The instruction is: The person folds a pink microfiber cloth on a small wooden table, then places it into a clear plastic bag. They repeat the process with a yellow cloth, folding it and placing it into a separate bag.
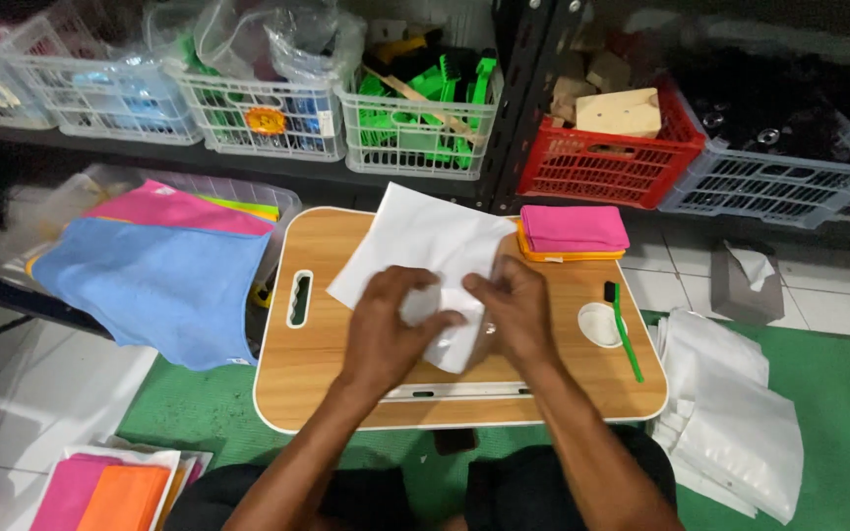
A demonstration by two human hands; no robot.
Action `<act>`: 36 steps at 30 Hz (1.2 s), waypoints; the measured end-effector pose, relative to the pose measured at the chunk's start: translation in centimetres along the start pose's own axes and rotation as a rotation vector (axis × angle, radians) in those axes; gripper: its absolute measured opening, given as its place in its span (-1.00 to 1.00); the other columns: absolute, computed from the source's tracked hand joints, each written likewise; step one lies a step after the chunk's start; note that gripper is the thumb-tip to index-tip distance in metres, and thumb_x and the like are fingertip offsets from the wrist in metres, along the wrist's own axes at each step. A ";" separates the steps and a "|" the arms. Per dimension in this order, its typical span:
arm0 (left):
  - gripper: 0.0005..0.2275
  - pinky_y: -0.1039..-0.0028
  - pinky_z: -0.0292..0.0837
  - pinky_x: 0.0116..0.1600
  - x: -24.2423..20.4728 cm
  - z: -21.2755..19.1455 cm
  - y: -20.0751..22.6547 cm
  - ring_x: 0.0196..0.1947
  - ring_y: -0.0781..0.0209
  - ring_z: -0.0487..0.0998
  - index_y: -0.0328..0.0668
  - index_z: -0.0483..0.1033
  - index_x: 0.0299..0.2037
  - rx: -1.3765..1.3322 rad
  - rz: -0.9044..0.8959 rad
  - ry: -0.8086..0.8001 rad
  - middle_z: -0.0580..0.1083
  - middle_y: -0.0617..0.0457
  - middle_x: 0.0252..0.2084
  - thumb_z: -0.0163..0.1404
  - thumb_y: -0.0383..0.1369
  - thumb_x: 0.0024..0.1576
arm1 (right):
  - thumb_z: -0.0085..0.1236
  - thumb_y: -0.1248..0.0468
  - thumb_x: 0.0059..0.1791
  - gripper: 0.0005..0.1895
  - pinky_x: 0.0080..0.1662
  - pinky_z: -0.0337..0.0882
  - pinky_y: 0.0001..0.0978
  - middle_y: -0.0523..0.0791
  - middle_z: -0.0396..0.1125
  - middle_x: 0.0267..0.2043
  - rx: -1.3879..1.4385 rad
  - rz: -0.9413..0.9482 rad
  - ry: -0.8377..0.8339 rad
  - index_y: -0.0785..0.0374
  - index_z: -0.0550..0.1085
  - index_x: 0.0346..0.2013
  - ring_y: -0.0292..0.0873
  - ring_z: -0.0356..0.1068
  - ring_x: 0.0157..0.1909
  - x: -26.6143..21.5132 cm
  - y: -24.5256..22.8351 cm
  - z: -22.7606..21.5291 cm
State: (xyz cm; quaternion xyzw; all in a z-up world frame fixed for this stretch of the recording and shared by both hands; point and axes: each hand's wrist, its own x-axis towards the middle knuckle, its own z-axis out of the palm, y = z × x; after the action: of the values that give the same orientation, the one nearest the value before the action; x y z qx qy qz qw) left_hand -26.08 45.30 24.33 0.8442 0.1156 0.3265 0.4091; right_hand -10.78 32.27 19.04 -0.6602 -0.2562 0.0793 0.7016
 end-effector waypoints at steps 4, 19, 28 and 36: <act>-0.62 0.33 0.62 -0.10 0.8 1.4 -1.9 -0.27 0.04 0.68 -0.13 0.59 -0.12 0.037 -0.116 -0.063 0.58 0.02 -0.33 0.39 -0.23 -0.09 | 0.38 0.21 -0.05 -0.70 -0.46 0.14 -0.56 -0.21 0.20 -0.61 -0.027 0.099 0.010 0.23 0.44 -0.53 -0.36 0.15 -0.51 -0.6 -0.7 2.6; -0.32 -0.25 0.22 0.30 -5.8 2.5 2.2 0.38 -0.68 0.10 -0.50 0.08 0.39 -0.120 0.022 0.371 0.04 -0.58 0.38 0.11 -0.66 0.03 | 0.10 0.31 0.08 -0.80 -0.42 0.26 -0.41 -0.24 0.15 -0.51 -1.089 -1.118 0.299 0.08 0.54 -0.43 -0.20 0.20 -0.55 -3.3 -8.7 -0.5; -0.77 -0.02 0.37 0.26 -11.9 3.3 -3.7 0.01 -0.13 0.48 -0.12 0.64 -0.04 0.438 0.271 0.474 0.50 0.05 -0.17 0.19 -0.40 0.09 | 0.07 0.37 0.11 -0.86 -0.40 0.31 -0.41 -0.14 0.37 -0.29 -1.095 -1.528 -0.286 0.12 0.57 -0.27 -0.17 0.33 -0.45 -6.2 -4.4 0.9; -0.82 0.08 0.51 0.04 -11.9 4.1 -5.0 -0.32 0.01 0.57 0.03 0.69 -0.19 0.690 0.098 0.215 0.53 0.09 -0.41 0.16 -0.35 0.00 | 0.20 0.20 0.09 -0.78 -0.31 0.36 -0.25 -0.14 0.11 -0.44 -1.161 -1.084 -0.091 0.20 0.44 -0.39 -0.03 0.27 -0.43 -9.2 0.5 0.2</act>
State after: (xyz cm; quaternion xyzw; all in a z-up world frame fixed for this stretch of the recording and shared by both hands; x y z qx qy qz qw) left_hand -32.18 40.44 13.24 0.8980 0.2208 0.3741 0.0695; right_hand -18.58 28.35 16.22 -0.7000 -0.5705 -0.3923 0.1751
